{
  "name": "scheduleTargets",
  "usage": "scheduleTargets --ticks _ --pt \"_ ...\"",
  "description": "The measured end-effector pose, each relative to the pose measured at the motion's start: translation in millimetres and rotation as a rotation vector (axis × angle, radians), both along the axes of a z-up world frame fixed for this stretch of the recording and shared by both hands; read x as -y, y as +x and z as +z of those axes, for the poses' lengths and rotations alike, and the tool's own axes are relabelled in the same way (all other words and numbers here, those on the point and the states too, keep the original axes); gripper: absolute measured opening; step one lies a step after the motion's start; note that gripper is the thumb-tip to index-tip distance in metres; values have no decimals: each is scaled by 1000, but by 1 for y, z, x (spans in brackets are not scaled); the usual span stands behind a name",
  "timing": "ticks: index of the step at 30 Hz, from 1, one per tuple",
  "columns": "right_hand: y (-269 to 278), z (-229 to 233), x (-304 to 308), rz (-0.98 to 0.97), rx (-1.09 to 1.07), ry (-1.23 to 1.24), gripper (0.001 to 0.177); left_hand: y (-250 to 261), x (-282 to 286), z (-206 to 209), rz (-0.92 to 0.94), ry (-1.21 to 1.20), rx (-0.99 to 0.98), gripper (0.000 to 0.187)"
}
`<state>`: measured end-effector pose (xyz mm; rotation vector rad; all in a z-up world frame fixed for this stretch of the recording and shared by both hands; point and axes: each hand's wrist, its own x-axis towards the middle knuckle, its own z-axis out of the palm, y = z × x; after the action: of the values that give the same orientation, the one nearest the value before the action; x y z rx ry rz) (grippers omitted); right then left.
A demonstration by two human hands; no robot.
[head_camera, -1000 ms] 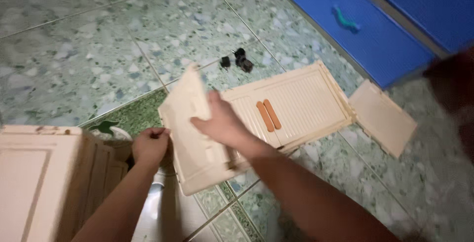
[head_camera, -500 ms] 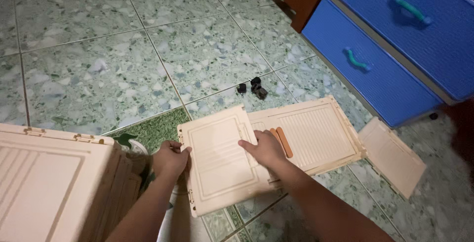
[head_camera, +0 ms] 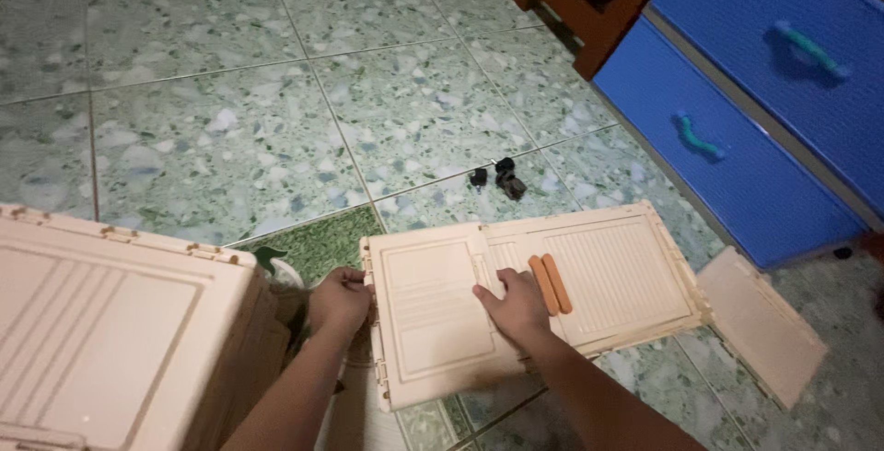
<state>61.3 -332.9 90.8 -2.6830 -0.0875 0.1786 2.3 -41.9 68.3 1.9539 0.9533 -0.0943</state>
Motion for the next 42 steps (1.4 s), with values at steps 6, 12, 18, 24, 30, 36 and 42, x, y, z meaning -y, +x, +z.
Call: scheduleTargets --ticks 6,12,18,24,30,36,42 --pt "5 -14 4 -69 -104 69 71 -1 -2 1 -24 -25 18 33" --pt "14 -6 4 -366 -482 503 65 0 -4 1 -51 13 -25 29" --pt "17 15 7 -384 -535 906 57 0 -4 1 -59 -8 -1 34" --pt "14 21 8 -363 -554 828 61 -4 -4 4 -56 -24 -9 33" --pt "11 -13 12 -213 -328 590 56 -12 -1 4 -69 20 -1 31" --pt "7 -33 30 -239 -424 505 59 -8 10 18 -135 148 -4 54" --pt "5 -7 53 -63 -293 412 64 -20 73 64 -678 698 255 63"
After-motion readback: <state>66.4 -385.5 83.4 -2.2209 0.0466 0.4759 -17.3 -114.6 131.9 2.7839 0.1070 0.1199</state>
